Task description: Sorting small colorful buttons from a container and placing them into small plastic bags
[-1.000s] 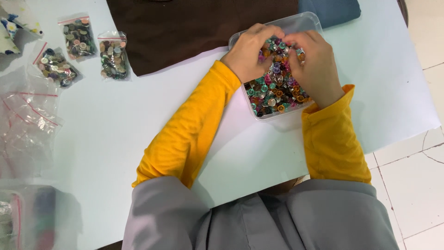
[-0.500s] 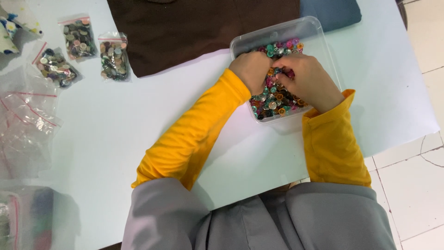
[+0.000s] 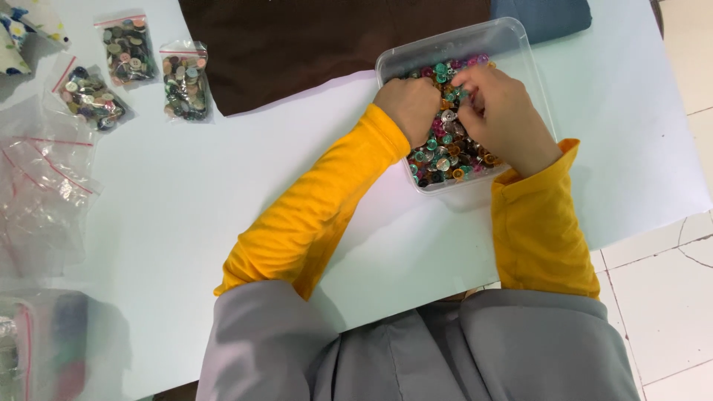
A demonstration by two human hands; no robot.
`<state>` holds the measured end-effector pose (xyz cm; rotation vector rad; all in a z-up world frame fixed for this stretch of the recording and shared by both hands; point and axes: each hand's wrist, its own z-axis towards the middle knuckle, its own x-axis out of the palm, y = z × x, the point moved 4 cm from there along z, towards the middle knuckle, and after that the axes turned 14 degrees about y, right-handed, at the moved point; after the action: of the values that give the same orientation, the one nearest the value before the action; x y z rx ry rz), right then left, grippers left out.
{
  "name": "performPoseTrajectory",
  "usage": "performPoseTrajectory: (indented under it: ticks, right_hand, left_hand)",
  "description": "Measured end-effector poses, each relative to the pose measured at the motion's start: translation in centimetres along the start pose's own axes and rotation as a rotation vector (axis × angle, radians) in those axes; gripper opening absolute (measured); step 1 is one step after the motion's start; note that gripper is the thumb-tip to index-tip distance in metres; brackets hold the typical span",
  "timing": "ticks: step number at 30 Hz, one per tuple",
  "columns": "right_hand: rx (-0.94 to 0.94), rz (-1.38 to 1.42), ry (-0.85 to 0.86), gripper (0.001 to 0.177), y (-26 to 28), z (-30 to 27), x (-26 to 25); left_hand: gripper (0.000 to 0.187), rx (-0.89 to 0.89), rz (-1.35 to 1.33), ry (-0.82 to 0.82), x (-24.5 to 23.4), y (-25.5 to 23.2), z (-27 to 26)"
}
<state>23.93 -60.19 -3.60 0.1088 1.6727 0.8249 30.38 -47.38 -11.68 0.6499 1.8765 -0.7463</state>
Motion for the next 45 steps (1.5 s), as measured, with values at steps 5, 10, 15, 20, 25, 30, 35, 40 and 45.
performPoseTrajectory:
  ticks: [5,10,15,20,25,30,35,40,45]
  right_hand:
    - [-0.144,-0.091,-0.146,0.026,1.6,-0.1,-1.1]
    - [-0.256,-0.127,-0.256,0.021,2.8,-0.3,-1.9]
    - [-0.307,-0.131,-0.440,0.017,4.4,-0.9,-2.6]
    - [-0.459,-0.324,-0.663,0.011,8.3,-2.2,-2.6]
    - [-0.671,-0.177,-0.522,0.020,15.0,-3.1,4.6]
    - [-0.961,-0.063,-0.475,0.011,19.8,-1.0,14.0]
    - [-0.634,-0.075,-0.283,0.014,16.4,5.2,15.2]
    - [-0.465,-0.093,-0.270,0.019,15.1,7.8,15.1]
    - [-0.347,-0.132,-0.209,0.024,15.3,8.0,14.9]
  left_hand:
    - [0.028,-0.054,-0.202,-0.021,-1.4,0.2,-0.8]
    - [0.026,0.328,-0.449,-0.461,-3.7,1.0,-2.4]
    - [0.035,0.558,-0.690,-0.699,-7.7,0.0,-8.4]
    - [0.023,0.515,-0.686,-0.932,-6.6,1.6,-14.1]
    - [0.013,0.295,-0.535,-1.077,-1.4,6.4,-21.4]
    - [0.012,0.049,-0.295,-0.877,3.7,10.7,-28.0]
    - [0.010,-0.094,-0.248,-0.744,5.7,13.4,-30.3]
    - [0.017,-0.099,-0.159,-0.763,5.3,12.9,-30.0]
    - [0.022,-0.123,-0.157,-0.693,5.6,13.3,-29.7]
